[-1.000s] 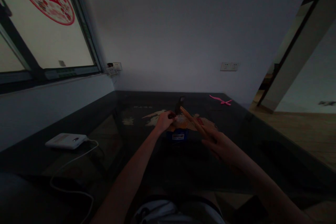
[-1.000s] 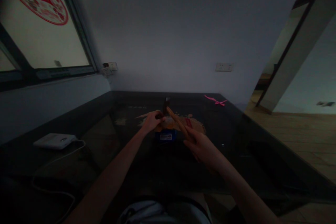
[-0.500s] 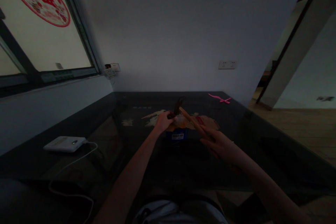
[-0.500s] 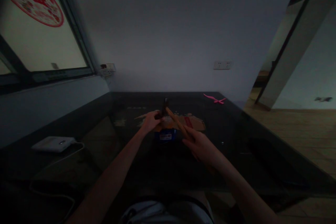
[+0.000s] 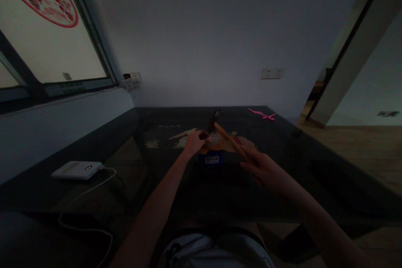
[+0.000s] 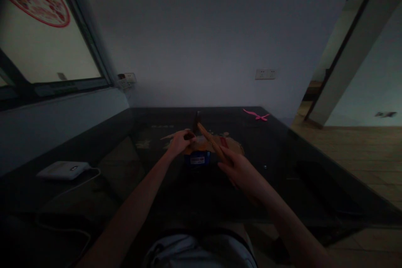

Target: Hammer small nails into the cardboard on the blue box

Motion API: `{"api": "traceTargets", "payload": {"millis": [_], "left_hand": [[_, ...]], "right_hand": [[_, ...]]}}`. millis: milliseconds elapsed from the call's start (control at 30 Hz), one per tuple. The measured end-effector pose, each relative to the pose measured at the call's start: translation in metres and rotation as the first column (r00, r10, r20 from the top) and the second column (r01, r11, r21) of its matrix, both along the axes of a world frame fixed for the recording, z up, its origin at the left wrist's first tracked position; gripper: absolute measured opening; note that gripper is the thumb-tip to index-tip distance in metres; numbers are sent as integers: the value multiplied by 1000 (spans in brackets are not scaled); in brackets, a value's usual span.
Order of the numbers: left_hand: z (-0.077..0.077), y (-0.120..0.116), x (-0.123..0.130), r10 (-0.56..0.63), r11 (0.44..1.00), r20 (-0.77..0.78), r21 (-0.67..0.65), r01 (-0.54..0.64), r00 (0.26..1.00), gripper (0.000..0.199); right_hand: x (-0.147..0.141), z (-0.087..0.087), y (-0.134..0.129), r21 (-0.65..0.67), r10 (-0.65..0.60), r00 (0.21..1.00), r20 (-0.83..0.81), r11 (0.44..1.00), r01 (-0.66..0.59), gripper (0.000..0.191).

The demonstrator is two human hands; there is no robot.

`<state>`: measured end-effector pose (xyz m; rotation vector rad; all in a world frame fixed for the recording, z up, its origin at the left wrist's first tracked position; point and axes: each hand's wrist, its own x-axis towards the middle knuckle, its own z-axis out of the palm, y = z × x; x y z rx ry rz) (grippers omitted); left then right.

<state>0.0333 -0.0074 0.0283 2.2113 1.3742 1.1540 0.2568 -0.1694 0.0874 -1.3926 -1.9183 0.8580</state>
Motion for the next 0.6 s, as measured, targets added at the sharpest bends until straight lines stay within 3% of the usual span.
{"api": "traceTargets", "payload": {"millis": [133, 267, 433, 600], "left_hand": [[0, 1, 0, -8, 1000, -3, -16, 8, 1000, 12], [-2, 3, 0, 12, 1000, -21, 8, -12, 1000, 15], [-2, 2, 0, -6, 1000, -7, -8, 5, 1000, 12], [-1, 1, 0, -2, 1000, -11, 13, 2, 1000, 13]], "right_hand": [[0, 3, 0, 57, -17, 999, 32, 998, 15, 60], [0, -7, 6, 123, -10, 999, 53, 992, 3, 54], [2, -5, 4, 57, 10, 999, 44, 998, -13, 59], [2, -5, 5, 132, 6, 999, 41, 991, -11, 57]]}}
